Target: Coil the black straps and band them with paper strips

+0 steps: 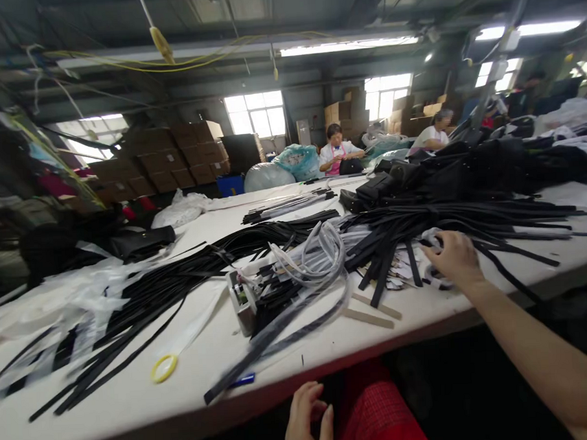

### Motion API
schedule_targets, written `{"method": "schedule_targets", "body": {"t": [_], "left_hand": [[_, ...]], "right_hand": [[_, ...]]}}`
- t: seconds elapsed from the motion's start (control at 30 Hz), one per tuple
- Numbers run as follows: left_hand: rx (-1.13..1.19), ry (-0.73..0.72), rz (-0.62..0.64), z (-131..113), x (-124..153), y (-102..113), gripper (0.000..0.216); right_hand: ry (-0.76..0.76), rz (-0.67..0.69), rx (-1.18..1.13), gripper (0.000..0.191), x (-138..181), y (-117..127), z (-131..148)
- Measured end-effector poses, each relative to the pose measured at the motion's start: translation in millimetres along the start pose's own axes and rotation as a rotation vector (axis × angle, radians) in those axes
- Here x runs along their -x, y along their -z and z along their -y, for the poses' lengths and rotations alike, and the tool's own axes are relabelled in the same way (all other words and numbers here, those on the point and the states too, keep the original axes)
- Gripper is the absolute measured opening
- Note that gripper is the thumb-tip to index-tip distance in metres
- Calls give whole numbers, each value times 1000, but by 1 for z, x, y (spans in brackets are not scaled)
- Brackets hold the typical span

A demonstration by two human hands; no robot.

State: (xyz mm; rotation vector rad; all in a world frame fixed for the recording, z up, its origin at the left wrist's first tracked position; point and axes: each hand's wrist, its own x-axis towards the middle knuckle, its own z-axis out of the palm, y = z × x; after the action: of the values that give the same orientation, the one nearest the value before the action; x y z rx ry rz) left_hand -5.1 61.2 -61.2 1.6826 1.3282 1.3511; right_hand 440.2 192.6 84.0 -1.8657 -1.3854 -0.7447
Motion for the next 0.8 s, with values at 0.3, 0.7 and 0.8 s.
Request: {"method": "schedule_targets", "body": {"t": [0.3,0.7,0.8], "left_hand": [[-28,120,194,-35,-5,22,21],[-101,160,162,-38,5,50,19],[-97,111,180,-31,6,54,18]], "right_hand": [[62,552,-621,25,96,-59,117],[-655,799,-585,31,44,-172,186],[-732,841,-597,33,35,-173,188]]}}
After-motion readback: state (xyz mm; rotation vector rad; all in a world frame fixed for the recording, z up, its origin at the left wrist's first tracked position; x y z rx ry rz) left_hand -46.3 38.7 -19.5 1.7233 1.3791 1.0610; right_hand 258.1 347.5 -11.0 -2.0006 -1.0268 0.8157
